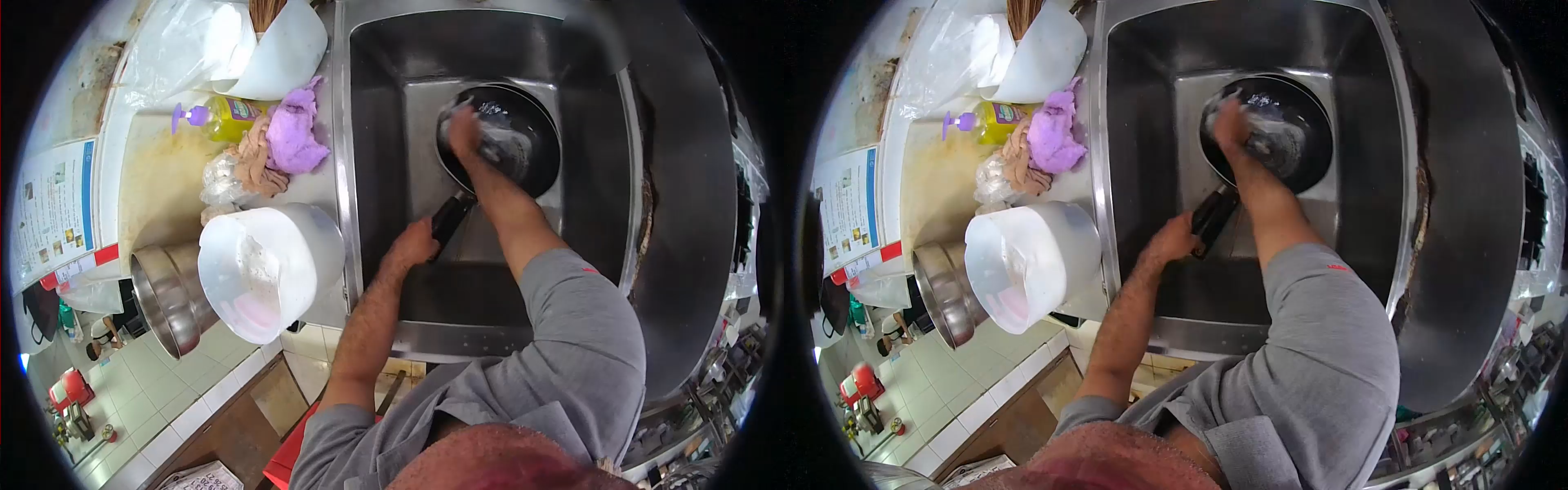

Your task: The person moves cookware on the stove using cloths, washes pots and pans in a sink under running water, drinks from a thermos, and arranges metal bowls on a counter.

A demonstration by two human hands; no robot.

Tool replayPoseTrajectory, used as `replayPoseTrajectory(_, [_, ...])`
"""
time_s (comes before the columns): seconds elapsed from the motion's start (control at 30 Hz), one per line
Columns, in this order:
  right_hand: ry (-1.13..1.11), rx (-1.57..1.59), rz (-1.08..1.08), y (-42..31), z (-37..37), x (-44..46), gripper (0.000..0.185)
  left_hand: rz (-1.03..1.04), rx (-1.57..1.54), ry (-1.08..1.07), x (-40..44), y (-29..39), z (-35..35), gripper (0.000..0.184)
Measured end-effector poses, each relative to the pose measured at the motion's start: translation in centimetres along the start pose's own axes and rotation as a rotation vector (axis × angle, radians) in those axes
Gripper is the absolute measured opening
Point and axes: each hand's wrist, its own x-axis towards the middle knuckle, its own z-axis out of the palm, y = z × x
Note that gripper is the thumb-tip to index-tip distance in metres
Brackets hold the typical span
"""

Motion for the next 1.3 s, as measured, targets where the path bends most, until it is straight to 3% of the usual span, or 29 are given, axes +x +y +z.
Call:
replayPoseTrajectory(0.03, [-0.228,-0.045,-0.189,0.2,-0.5,-1.5,0.036,-0.005,-0.006,0.007,0.2,-0.5,-0.2,0.037])
replayPoseTrajectory(0.07, [-0.221,-0.052,-0.189,1.2,-2.0,-2.8,0.036,-0.01,-0.009,0.015,0.3,-0.9,-0.5,0.036])
replayPoseTrajectory(0.13, [-0.829,-0.234,-0.557,4.1,-7.7,-5.1,0.033,-0.041,0.04,0.001,-0.4,-0.3,-1.0,0.037])
replayPoseTrajectory(0.2, [-0.884,-0.546,-0.438,6.8,-13.2,-4.8,0.035,-0.059,0.091,-0.023,-0.5,0.3,-1.3,0.039])
replayPoseTrajectory(0.3, [-0.709,-0.589,-0.242,7.4,-16.4,-5.0,0.042,0.003,0.017,-0.039,-0.3,0.0,-1.5,0.038])
replayPoseTrajectory(0.33, [-0.635,-0.567,-0.264,7.3,-14.7,-7.1,0.048,0.003,0.058,-0.043,-0.2,-0.1,-1.3,0.036])
replayPoseTrajectory(0.4, [-0.537,-0.435,-0.471,6.7,-10.8,-9.8,0.047,-0.01,0.082,-0.055,-0.1,-0.5,-0.8,0.035])
replayPoseTrajectory(0.43, [-0.466,-0.204,-0.567,6.2,-8.4,-9.3,0.046,-0.025,0.116,-0.049,-0.2,-0.5,-0.8,0.034])
replayPoseTrajectory(0.47, [-0.385,0.033,-0.656,5.5,-5.9,-7.6,0.045,-0.038,0.154,-0.04,-0.1,-0.4,-1.0,0.033])
replayPoseTrajectory(0.53, [-0.13,0.11,-0.744,4.3,-1.2,-2.6,0.042,-0.067,0.127,-0.032,-0.3,0.0,-1.3,0.032])
replayPoseTrajectory(0.6, [0.014,-0.377,-0.808,3.5,-3.1,0.7,0.041,-0.101,0.113,-0.035,-0.1,0.4,-1.5,0.03])
replayPoseTrajectory(0.67, [-0.071,-0.777,-0.735,3.3,-8.1,2.4,0.041,-0.088,0.092,0.02,-0.1,0.6,-1.0,0.032])
replayPoseTrajectory(0.77, [-0.184,-1.103,-0.669,8.2,-13.7,2.7,0.041,-0.103,0.133,0.028,0.2,0.9,-0.9,0.032])
replayPoseTrajectory(0.8, [-0.208,-1.115,-0.666,11.5,-14.1,2.0,0.044,-0.093,0.129,0.019,0.4,1.0,-1.0,0.032])
replayPoseTrajectory(0.87, [-0.476,-0.982,-0.332,11.5,-16.0,-3.0,0.047,-0.103,0.1,0.043,0.4,1.0,-1.2,0.033])
replayPoseTrajectory(0.93, [-0.533,-0.576,-0.044,11.4,-14.5,-7.2,0.05,-0.079,0.132,0.037,0.1,1.1,-1.1,0.032])
replayPoseTrajectory(1.07, [-0.234,-0.141,-0.245,6.6,-7.0,-9.4,0.043,-0.133,0.246,0.006,-0.2,1.4,-1.3,0.028])
replayPoseTrajectory(1.17, [-0.299,-0.105,-0.338,4.4,-7.6,-8.8,0.035,-0.135,0.205,0.026,-1.3,1.6,-2.6,0.026])
replayPoseTrajectory(1.2, [-0.275,-0.172,-0.443,6.9,-7.1,-8.5,0.028,-0.138,0.215,0.029,-1.1,1.5,-2.4,0.026])
replayPoseTrajectory(1.27, [-0.389,-0.374,-0.323,9.4,-11.6,-8.3,0.023,-0.138,0.206,-0.012,-0.6,1.0,-1.8,0.026])
replayPoseTrajectory(1.3, [-0.339,-0.471,-0.233,11.8,-12.9,-6.8,0.024,-0.144,0.207,-0.005,-0.9,1.1,-1.8,0.026])
